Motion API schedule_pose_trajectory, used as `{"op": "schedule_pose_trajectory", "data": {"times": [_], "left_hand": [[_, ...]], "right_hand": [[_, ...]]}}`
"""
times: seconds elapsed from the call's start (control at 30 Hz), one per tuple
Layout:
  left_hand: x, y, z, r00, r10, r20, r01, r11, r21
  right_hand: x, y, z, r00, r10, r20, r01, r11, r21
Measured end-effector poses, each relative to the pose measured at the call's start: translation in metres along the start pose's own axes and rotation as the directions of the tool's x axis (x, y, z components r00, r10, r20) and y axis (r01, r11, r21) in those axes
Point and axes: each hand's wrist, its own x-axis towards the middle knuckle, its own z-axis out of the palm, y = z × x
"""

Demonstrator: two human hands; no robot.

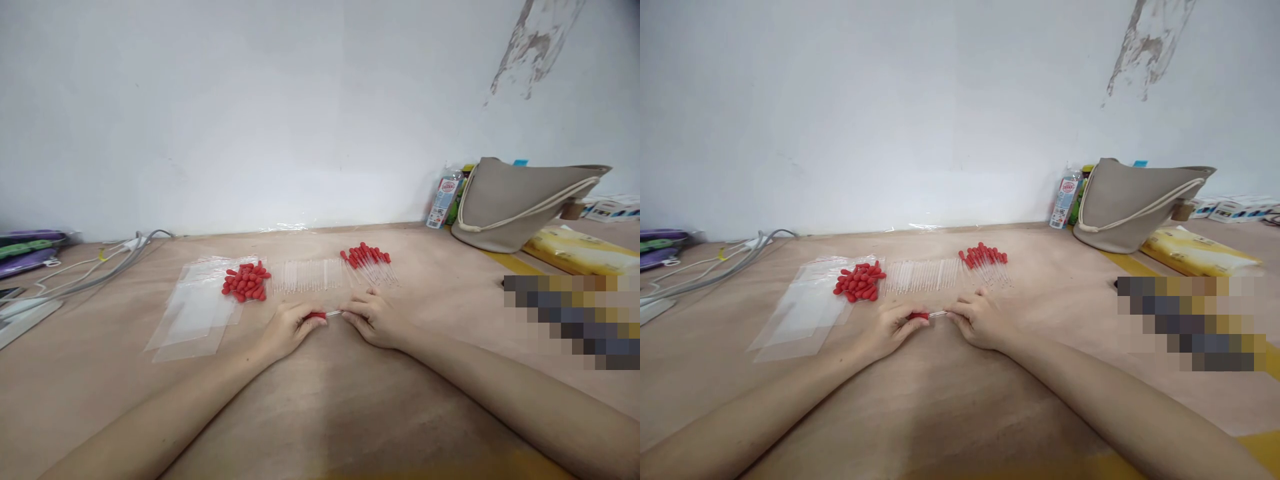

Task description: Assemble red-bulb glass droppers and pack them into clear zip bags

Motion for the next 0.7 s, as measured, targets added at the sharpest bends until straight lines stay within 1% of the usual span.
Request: {"op": "schedule_pose_trajectory", "data": {"times": [0.3,0.4,0.53,0.7], "left_hand": [[0.0,-0.001,0.001,0.999,-0.019,0.031,0.017,0.999,0.049],[0.0,-0.001,0.001,0.999,-0.028,0.036,0.025,0.998,0.058],[-0.001,-0.001,0.001,0.999,-0.021,0.042,0.019,0.999,0.045],[-0.001,0.0,0.001,0.998,-0.023,0.065,0.02,0.999,0.04]], "right_hand": [[0.004,-0.012,-0.006,0.996,0.043,0.079,-0.035,0.994,-0.101],[0.005,-0.014,-0.006,0.996,0.015,0.085,-0.005,0.993,-0.116],[0.004,-0.013,-0.005,0.996,-0.034,0.083,0.041,0.995,-0.088],[0.01,-0.017,-0.006,0.995,-0.049,0.087,0.055,0.996,-0.069]]}}
